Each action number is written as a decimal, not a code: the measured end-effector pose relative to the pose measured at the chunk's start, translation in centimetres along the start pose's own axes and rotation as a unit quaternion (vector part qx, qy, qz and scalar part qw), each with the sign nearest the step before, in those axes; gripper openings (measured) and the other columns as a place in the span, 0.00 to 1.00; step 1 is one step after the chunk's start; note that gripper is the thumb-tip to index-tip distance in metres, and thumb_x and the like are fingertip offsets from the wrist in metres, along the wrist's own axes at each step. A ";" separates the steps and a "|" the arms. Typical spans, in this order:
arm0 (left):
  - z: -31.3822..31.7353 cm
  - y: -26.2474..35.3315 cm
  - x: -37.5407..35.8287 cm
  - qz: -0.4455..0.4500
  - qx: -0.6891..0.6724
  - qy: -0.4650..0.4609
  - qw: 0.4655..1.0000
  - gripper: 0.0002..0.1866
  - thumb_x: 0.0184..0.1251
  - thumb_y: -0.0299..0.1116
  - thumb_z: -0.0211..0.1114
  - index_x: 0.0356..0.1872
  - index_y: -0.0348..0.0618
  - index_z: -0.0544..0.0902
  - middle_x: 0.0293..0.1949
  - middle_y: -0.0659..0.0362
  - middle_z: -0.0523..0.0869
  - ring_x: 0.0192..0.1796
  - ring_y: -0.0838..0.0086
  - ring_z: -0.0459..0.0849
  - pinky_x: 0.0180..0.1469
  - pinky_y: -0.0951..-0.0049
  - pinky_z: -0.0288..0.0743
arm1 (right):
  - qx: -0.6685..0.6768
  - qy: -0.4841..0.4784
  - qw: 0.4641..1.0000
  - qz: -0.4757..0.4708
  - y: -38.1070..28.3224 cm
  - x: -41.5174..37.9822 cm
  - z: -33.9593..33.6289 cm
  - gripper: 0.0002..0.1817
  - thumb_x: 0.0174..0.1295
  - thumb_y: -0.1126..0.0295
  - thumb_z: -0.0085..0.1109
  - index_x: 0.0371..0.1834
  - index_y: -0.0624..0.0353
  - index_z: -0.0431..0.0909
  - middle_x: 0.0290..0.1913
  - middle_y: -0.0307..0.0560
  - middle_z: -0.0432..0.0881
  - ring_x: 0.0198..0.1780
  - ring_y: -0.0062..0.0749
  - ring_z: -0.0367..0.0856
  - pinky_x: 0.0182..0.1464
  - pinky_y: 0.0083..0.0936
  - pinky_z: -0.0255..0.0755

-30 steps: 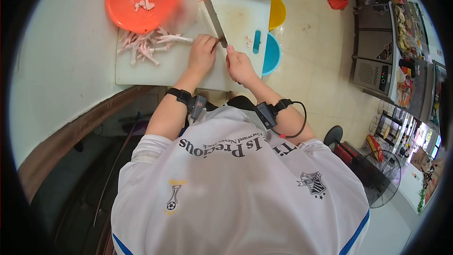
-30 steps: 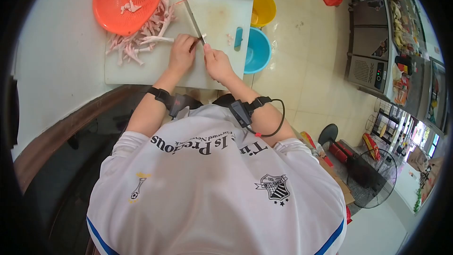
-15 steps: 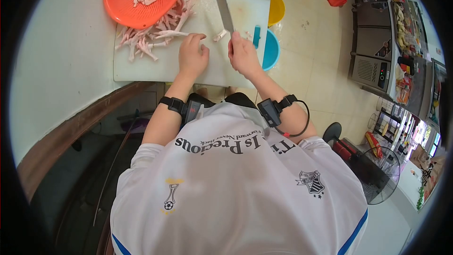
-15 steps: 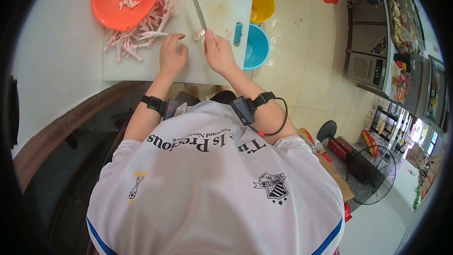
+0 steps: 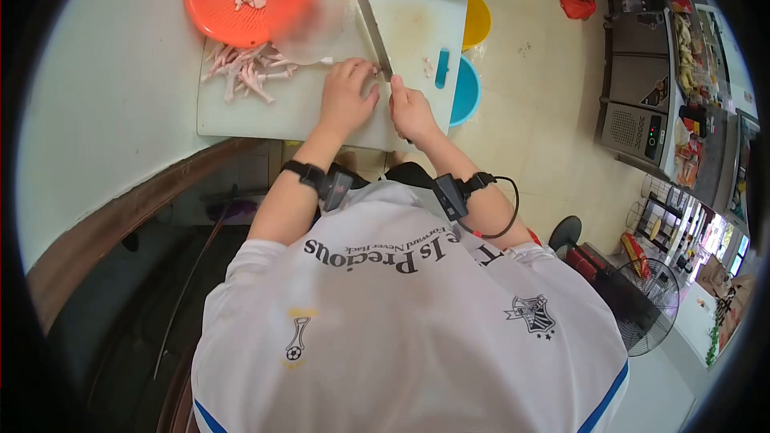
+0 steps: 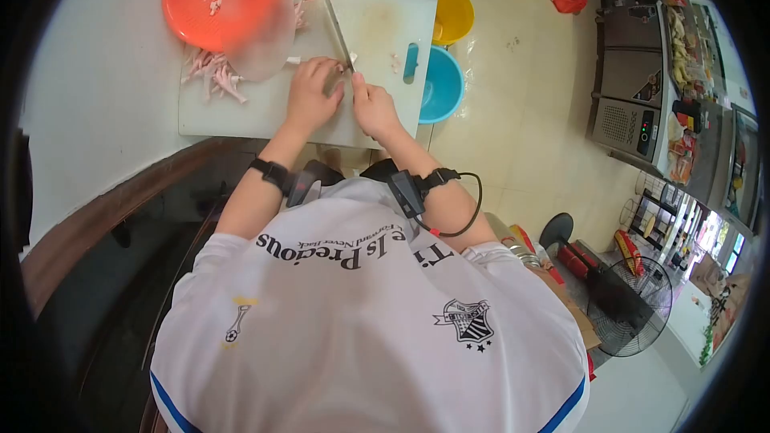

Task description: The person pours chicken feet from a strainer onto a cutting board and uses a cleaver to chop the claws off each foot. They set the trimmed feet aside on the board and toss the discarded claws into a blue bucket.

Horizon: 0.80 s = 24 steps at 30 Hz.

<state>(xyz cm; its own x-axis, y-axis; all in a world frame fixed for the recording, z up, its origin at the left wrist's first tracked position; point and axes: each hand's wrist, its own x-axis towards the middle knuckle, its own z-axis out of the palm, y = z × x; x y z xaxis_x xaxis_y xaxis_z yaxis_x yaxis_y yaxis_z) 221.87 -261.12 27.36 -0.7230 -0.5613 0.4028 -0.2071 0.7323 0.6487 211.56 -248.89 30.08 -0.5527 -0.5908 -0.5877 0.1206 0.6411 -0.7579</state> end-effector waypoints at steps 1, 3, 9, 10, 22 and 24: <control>0.8 -0.6 -0.4 0.002 -0.001 -0.003 1.000 0.15 0.55 0.24 0.68 0.45 0.43 0.83 0.45 0.51 0.83 0.48 0.52 0.80 0.53 0.56 0.74 | 0.007 -0.009 1.000 -0.005 0.1 0.0 0.0 0.37 0.80 0.39 0.37 0.20 0.58 0.71 0.15 0.39 0.68 0.12 0.27 0.68 0.16 0.28 0.63; 2.6 -1.2 -0.1 -0.037 0.025 -0.020 0.999 0.11 0.58 0.25 0.69 0.42 0.43 0.86 0.43 0.55 0.85 0.45 0.55 0.81 0.50 0.58 0.75 | 0.012 -0.012 1.000 -0.010 0.0 -0.2 -0.6 0.37 0.79 0.38 0.37 0.20 0.57 0.71 0.15 0.39 0.68 0.12 0.26 0.68 0.16 0.28 0.63; 2.6 -1.8 -0.4 -0.042 -0.003 0.009 0.999 0.08 0.56 0.22 0.70 0.37 0.41 0.88 0.35 0.57 0.86 0.43 0.57 0.82 0.47 0.59 0.76 | 0.054 -0.019 0.998 -0.037 -2.8 -1.1 -1.9 0.36 0.80 0.39 0.36 0.21 0.57 0.69 0.15 0.37 0.68 0.13 0.22 0.65 0.16 0.23 0.60; 2.6 -1.9 -0.6 -0.045 -0.002 0.008 0.999 0.08 0.56 0.22 0.70 0.37 0.41 0.88 0.35 0.57 0.86 0.43 0.57 0.82 0.47 0.59 0.76 | 0.072 0.007 0.989 -0.128 -3.4 -1.2 -2.0 0.36 0.80 0.39 0.36 0.22 0.57 0.69 0.15 0.36 0.68 0.13 0.22 0.66 0.17 0.22 0.60; 2.4 -1.9 -0.1 -0.005 0.024 0.006 1.000 0.08 0.56 0.27 0.73 0.38 0.45 0.90 0.38 0.59 0.90 0.46 0.61 0.83 0.48 0.58 0.75 | 0.054 -0.028 0.998 0.015 -0.5 -0.2 -0.9 0.35 0.80 0.39 0.36 0.22 0.57 0.69 0.14 0.38 0.66 0.11 0.25 0.65 0.16 0.27 0.62; 2.6 -1.6 -0.1 -0.019 0.027 -0.023 0.999 0.08 0.59 0.28 0.71 0.39 0.43 0.87 0.40 0.56 0.88 0.48 0.58 0.82 0.49 0.57 0.75 | 0.094 -0.045 0.994 0.041 -0.4 -0.4 -1.0 0.35 0.80 0.38 0.37 0.22 0.56 0.68 0.15 0.38 0.66 0.11 0.25 0.64 0.14 0.27 0.61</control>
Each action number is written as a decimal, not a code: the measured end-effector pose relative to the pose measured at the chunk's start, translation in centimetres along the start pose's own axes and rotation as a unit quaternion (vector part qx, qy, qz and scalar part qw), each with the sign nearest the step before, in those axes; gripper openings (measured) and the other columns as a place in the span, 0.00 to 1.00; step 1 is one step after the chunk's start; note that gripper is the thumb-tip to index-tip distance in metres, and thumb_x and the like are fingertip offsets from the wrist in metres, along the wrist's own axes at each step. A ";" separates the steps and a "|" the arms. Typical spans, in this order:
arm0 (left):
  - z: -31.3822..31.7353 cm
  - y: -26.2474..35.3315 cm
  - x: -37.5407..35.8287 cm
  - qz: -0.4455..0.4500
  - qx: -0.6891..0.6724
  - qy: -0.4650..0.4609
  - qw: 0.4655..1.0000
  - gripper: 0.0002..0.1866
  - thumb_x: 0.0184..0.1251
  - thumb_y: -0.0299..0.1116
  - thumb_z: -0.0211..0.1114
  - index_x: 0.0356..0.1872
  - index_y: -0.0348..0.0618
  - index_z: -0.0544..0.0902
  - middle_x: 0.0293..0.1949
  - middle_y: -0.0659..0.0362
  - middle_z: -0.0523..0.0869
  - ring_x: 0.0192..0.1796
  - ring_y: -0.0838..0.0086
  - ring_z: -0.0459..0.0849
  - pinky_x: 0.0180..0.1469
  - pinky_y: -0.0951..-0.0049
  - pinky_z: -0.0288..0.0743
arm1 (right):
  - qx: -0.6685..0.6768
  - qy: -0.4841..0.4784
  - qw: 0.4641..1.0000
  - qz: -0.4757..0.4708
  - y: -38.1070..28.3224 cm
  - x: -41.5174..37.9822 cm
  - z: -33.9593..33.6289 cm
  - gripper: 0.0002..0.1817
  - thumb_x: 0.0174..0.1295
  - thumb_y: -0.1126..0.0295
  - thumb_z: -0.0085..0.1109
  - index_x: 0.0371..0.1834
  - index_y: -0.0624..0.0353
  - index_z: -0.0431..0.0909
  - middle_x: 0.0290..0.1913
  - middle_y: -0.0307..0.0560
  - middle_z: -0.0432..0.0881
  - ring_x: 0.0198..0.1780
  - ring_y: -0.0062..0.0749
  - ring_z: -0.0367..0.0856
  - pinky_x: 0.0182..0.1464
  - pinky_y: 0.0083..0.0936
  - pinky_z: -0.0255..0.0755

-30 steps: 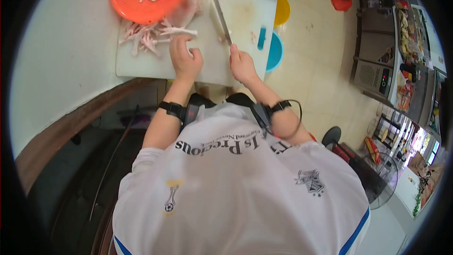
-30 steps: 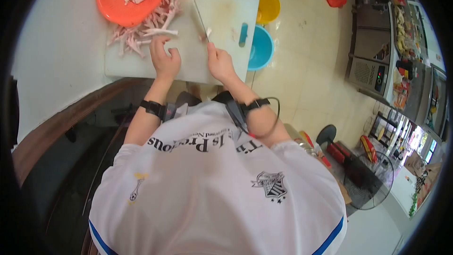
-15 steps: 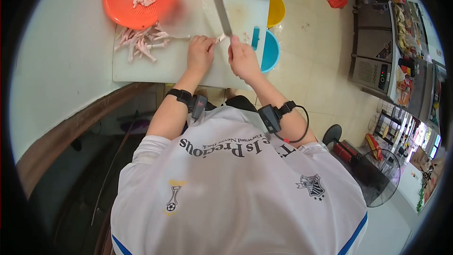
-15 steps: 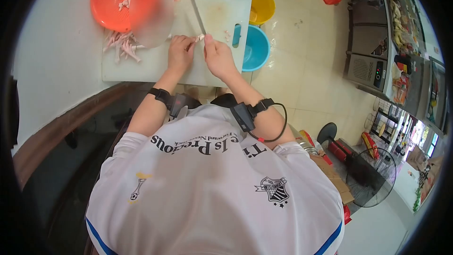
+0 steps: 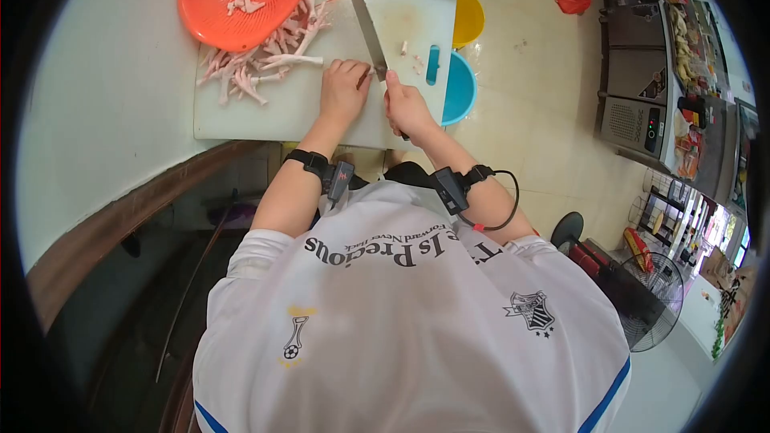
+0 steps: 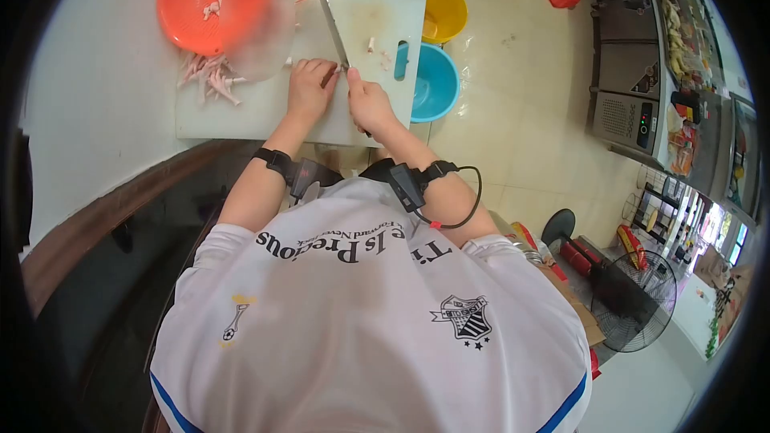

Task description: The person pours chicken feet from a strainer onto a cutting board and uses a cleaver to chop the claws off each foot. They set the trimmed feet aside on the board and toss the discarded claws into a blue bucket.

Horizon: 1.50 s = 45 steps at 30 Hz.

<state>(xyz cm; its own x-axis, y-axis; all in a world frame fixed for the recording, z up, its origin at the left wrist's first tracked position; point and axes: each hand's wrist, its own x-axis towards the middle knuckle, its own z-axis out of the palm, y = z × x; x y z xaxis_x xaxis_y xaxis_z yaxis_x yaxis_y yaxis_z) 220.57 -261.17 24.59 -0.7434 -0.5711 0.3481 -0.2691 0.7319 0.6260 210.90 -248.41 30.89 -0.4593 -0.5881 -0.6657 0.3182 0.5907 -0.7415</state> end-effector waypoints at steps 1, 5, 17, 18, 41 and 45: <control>0.3 -0.3 0.0 0.005 -0.001 0.001 1.000 0.08 0.59 0.28 0.71 0.39 0.43 0.87 0.40 0.56 0.88 0.48 0.58 0.82 0.49 0.57 0.75 | 0.001 0.004 1.000 -0.004 0.1 -0.4 -0.3 0.35 0.80 0.38 0.37 0.22 0.56 0.68 0.15 0.38 0.66 0.11 0.25 0.64 0.14 0.27 0.61; 0.1 -0.7 0.5 -0.073 -0.003 -0.006 0.997 0.11 0.60 0.27 0.68 0.43 0.40 0.80 0.43 0.49 0.82 0.45 0.52 0.83 0.48 0.52 0.77 | 0.066 -0.037 0.997 0.008 1.3 -4.2 -2.4 0.34 0.80 0.38 0.35 0.24 0.55 0.67 0.15 0.37 0.65 0.11 0.24 0.61 0.14 0.24 0.58; 6.4 4.0 8.1 -0.074 0.050 -0.154 0.984 0.14 0.62 0.29 0.67 0.48 0.40 0.78 0.51 0.44 0.77 0.45 0.46 0.86 0.46 0.52 0.83 | 0.175 0.058 0.983 0.016 6.0 -9.2 -11.3 0.32 0.80 0.37 0.33 0.30 0.54 0.67 0.15 0.36 0.63 0.11 0.23 0.59 0.15 0.23 0.56; 7.2 4.3 8.3 -0.081 0.083 -0.201 0.973 0.15 0.62 0.29 0.67 0.49 0.41 0.78 0.53 0.44 0.77 0.46 0.47 0.87 0.47 0.52 0.84 | 0.191 0.074 0.978 0.040 6.5 -9.3 -11.7 0.32 0.80 0.37 0.33 0.30 0.54 0.67 0.15 0.36 0.63 0.11 0.23 0.59 0.14 0.24 0.55; -8.0 -2.8 4.1 -0.095 0.247 -0.112 0.958 0.12 0.63 0.34 0.67 0.47 0.47 0.81 0.50 0.49 0.81 0.48 0.51 0.86 0.49 0.50 0.81 | 0.119 -0.001 0.993 0.029 6.5 -7.2 -15.7 0.32 0.81 0.39 0.35 0.30 0.56 0.68 0.14 0.35 0.64 0.10 0.21 0.61 0.13 0.22 0.56; -5.9 -4.0 4.3 -0.141 0.357 -0.196 0.902 0.10 0.63 0.31 0.65 0.44 0.46 0.81 0.45 0.49 0.84 0.44 0.52 0.87 0.45 0.52 0.82 | 0.091 -0.021 0.995 0.024 7.6 -7.1 -15.9 0.32 0.80 0.39 0.35 0.30 0.56 0.68 0.14 0.35 0.65 0.10 0.21 0.61 0.13 0.22 0.56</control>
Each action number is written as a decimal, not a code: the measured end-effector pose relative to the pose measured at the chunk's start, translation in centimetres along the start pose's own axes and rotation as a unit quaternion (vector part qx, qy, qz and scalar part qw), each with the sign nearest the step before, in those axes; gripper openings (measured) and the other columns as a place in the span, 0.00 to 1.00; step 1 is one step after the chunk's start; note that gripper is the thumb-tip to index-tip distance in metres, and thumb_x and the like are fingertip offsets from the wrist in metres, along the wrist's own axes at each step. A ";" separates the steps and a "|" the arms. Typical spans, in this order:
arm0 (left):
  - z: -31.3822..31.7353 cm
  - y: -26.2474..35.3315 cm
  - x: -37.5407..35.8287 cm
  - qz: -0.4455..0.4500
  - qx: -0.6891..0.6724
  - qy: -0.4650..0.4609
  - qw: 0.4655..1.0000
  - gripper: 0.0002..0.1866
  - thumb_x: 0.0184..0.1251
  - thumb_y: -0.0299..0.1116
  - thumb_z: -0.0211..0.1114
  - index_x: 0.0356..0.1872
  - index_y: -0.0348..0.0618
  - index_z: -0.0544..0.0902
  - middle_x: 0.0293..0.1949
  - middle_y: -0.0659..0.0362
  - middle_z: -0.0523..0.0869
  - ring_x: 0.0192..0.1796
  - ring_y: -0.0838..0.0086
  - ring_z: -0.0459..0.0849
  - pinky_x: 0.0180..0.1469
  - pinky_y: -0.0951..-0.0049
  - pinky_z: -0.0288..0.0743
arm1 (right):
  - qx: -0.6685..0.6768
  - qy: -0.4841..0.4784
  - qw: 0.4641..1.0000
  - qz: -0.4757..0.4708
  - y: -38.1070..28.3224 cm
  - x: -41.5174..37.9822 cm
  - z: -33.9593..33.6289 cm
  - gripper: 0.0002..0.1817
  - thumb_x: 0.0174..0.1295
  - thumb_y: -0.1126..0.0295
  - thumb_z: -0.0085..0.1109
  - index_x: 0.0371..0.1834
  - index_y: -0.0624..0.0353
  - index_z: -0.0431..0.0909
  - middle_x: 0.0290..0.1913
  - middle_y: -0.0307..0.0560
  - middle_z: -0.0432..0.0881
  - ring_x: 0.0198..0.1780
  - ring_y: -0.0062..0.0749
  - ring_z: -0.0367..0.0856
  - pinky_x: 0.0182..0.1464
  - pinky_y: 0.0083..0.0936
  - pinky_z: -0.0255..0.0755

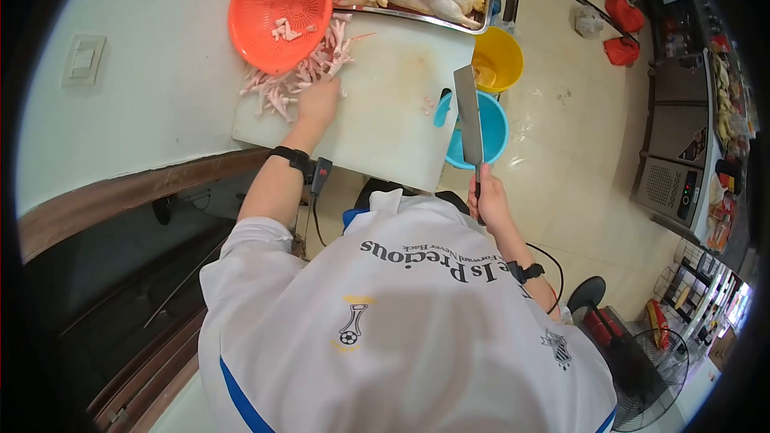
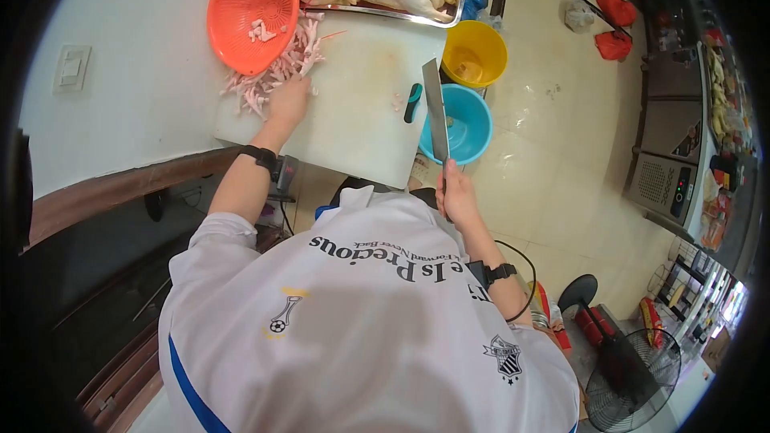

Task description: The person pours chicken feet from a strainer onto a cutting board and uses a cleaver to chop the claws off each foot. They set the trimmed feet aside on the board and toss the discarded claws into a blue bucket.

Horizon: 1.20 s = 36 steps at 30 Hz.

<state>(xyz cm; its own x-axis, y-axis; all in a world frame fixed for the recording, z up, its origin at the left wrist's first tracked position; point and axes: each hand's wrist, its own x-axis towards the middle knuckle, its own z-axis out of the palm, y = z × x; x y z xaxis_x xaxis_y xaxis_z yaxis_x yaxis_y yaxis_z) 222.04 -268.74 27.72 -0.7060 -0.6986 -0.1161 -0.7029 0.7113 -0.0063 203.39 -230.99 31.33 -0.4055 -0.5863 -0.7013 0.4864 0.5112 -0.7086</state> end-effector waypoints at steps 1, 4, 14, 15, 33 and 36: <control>-1.5 0.7 0.3 -0.001 0.041 -0.004 0.999 0.09 0.63 0.30 0.65 0.44 0.45 0.81 0.43 0.48 0.85 0.42 0.52 0.88 0.43 0.53 0.82 | -0.013 -0.001 1.000 -0.003 0.0 0.0 0.0 0.32 0.80 0.39 0.35 0.30 0.56 0.68 0.15 0.35 0.65 0.11 0.21 0.61 0.13 0.22 0.56; -8.7 1.7 -1.5 0.033 -0.169 0.135 0.976 0.09 0.65 0.30 0.66 0.44 0.41 0.80 0.38 0.50 0.87 0.36 0.59 0.88 0.38 0.58 0.80 | -0.023 -0.015 0.999 -0.018 -0.8 -0.6 0.4 0.32 0.81 0.40 0.35 0.30 0.56 0.68 0.15 0.34 0.65 0.11 0.20 0.61 0.14 0.22 0.56; 0.4 2.8 -6.0 0.005 -0.417 0.000 0.909 0.08 0.67 0.29 0.69 0.44 0.40 0.82 0.30 0.50 0.84 0.30 0.72 0.84 0.35 0.70 0.76 | -0.016 -0.072 0.995 -0.062 -2.2 0.8 5.5 0.26 0.83 0.48 0.36 0.37 0.58 0.71 0.18 0.34 0.65 0.13 0.19 0.61 0.15 0.20 0.58; 1.0 2.8 -6.5 -0.005 -0.430 -0.004 0.903 0.08 0.67 0.29 0.69 0.44 0.40 0.82 0.31 0.50 0.84 0.30 0.70 0.84 0.35 0.70 0.76 | -0.015 -0.059 0.995 -0.079 -2.2 1.0 6.3 0.23 0.83 0.50 0.38 0.39 0.58 0.72 0.18 0.34 0.66 0.13 0.18 0.62 0.15 0.20 0.58; 2.7 0.9 -7.7 0.059 -0.439 0.038 0.896 0.08 0.68 0.29 0.68 0.46 0.41 0.85 0.39 0.52 0.87 0.32 0.60 0.84 0.36 0.64 0.77 | -0.155 0.074 0.967 -0.186 -3.6 8.2 15.9 0.30 0.82 0.45 0.39 0.25 0.56 0.69 0.16 0.35 0.68 0.13 0.21 0.64 0.16 0.23 0.58; 3.4 0.6 -7.5 0.071 -0.433 0.062 0.897 0.08 0.69 0.29 0.68 0.46 0.39 0.85 0.39 0.52 0.88 0.29 0.62 0.83 0.34 0.67 0.77 | -0.161 0.087 0.979 -0.088 -3.5 6.3 15.2 0.31 0.81 0.44 0.39 0.24 0.55 0.68 0.15 0.36 0.67 0.11 0.22 0.62 0.14 0.25 0.57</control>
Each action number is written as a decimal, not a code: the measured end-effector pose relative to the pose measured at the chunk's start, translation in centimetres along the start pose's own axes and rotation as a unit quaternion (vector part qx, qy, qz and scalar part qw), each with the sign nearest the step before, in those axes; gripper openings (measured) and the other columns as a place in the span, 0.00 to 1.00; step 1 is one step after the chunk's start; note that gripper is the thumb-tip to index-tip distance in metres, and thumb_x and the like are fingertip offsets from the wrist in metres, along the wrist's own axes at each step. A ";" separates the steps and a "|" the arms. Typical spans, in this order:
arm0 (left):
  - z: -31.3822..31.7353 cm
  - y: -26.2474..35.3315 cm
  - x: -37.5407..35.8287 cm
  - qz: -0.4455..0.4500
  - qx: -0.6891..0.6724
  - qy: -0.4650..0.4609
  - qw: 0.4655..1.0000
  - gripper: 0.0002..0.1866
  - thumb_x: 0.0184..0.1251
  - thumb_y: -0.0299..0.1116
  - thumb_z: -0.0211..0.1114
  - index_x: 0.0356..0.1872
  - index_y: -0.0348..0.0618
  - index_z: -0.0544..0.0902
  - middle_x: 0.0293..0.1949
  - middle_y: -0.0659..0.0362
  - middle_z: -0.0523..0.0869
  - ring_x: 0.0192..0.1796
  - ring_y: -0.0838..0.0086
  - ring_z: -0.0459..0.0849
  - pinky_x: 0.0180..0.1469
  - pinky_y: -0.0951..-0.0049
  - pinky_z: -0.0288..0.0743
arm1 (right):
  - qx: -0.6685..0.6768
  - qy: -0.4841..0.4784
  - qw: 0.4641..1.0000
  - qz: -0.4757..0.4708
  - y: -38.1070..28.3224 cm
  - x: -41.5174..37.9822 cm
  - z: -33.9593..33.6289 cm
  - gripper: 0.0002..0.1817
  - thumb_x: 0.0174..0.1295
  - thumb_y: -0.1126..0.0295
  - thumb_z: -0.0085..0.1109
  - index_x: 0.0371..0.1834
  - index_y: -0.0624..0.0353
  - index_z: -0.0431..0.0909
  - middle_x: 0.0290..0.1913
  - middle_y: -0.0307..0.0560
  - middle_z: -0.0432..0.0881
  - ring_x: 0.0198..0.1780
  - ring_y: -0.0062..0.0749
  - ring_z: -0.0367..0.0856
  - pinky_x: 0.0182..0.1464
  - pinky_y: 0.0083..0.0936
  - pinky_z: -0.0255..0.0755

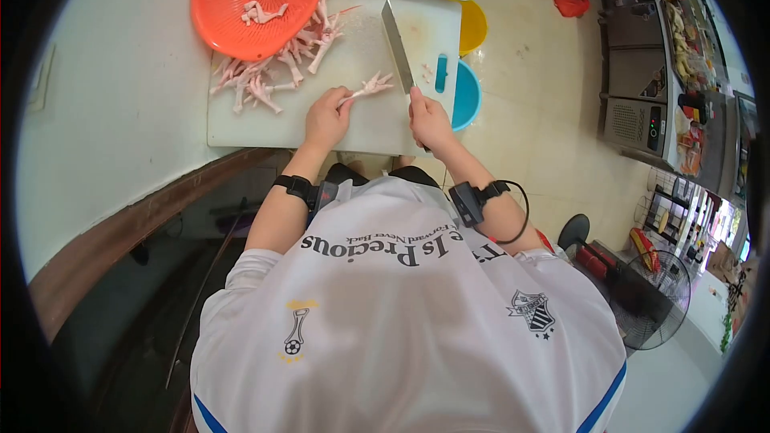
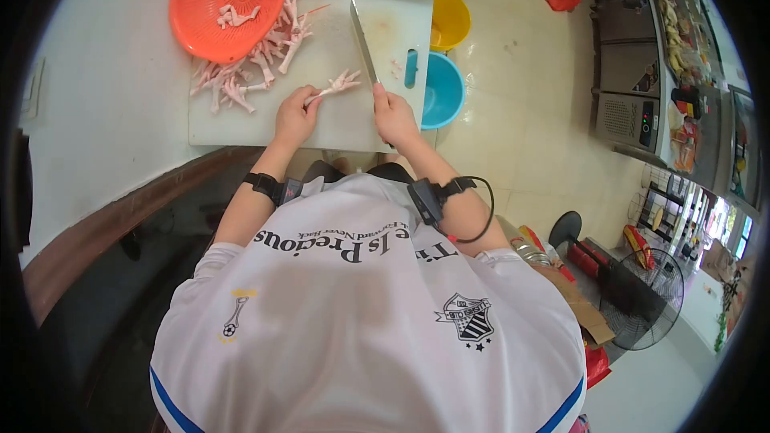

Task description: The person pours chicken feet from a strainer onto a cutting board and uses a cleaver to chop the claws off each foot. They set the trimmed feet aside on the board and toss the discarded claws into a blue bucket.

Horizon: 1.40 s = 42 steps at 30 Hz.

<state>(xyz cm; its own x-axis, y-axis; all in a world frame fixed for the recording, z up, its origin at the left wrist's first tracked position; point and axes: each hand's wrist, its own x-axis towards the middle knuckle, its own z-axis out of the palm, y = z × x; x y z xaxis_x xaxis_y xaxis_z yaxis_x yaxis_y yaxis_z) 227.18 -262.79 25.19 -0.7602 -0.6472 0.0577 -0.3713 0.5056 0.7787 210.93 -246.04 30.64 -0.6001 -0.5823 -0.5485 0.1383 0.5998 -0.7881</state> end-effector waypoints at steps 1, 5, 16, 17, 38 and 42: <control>0.1 -0.1 0.1 0.015 -0.008 0.017 1.000 0.08 0.69 0.29 0.68 0.45 0.39 0.85 0.39 0.52 0.88 0.28 0.62 0.83 0.33 0.67 0.76 | 0.031 -0.021 0.998 0.044 -0.2 -1.0 -0.6 0.31 0.81 0.44 0.39 0.24 0.55 0.68 0.15 0.36 0.67 0.10 0.22 0.61 0.14 0.25 0.56; -0.3 0.0 0.1 -0.011 -0.015 -0.002 1.000 0.08 0.69 0.30 0.68 0.44 0.39 0.85 0.39 0.52 0.88 0.28 0.62 0.83 0.32 0.68 0.76 | 0.057 -0.015 0.996 0.064 0.2 -3.6 -1.5 0.31 0.81 0.44 0.39 0.24 0.55 0.67 0.14 0.36 0.66 0.10 0.22 0.61 0.14 0.24 0.56; 0.7 2.1 -1.5 0.016 0.020 0.038 0.999 0.06 0.65 0.32 0.68 0.41 0.47 0.84 0.37 0.55 0.87 0.33 0.57 0.88 0.35 0.60 0.79 | 0.012 0.088 0.995 -0.048 1.6 -0.4 5.2 0.31 0.82 0.45 0.38 0.26 0.57 0.69 0.17 0.37 0.68 0.13 0.21 0.65 0.16 0.24 0.59; 0.6 1.8 -1.1 0.016 0.021 0.040 0.999 0.06 0.65 0.32 0.68 0.41 0.47 0.84 0.37 0.55 0.87 0.33 0.57 0.88 0.35 0.60 0.79 | 0.012 0.087 0.995 -0.050 1.9 -0.4 4.9 0.31 0.82 0.45 0.38 0.26 0.57 0.69 0.17 0.37 0.68 0.13 0.21 0.65 0.16 0.24 0.59; -0.4 1.0 -0.6 -0.069 -0.041 0.030 0.996 0.07 0.66 0.31 0.68 0.43 0.44 0.85 0.35 0.53 0.87 0.30 0.57 0.85 0.35 0.62 0.77 | 0.074 0.011 0.996 0.044 2.7 -5.6 2.2 0.31 0.81 0.43 0.38 0.25 0.56 0.68 0.16 0.37 0.68 0.12 0.24 0.65 0.14 0.26 0.59; -1.9 -0.9 1.2 -0.034 -0.092 -0.046 0.994 0.07 0.68 0.29 0.67 0.44 0.41 0.85 0.34 0.50 0.86 0.33 0.60 0.84 0.39 0.66 0.76 | 0.146 -0.023 0.987 0.067 3.5 -7.8 -1.8 0.28 0.82 0.46 0.37 0.30 0.55 0.68 0.16 0.36 0.67 0.13 0.23 0.64 0.15 0.24 0.59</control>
<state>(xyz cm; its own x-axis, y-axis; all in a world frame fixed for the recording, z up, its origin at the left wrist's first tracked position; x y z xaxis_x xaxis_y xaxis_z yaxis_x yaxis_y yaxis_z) 227.66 -265.15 25.73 -0.7854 -0.6170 -0.0502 -0.3263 0.3438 0.8805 214.66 -238.44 32.65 -0.5258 -0.5371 -0.6595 0.4392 0.4926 -0.7513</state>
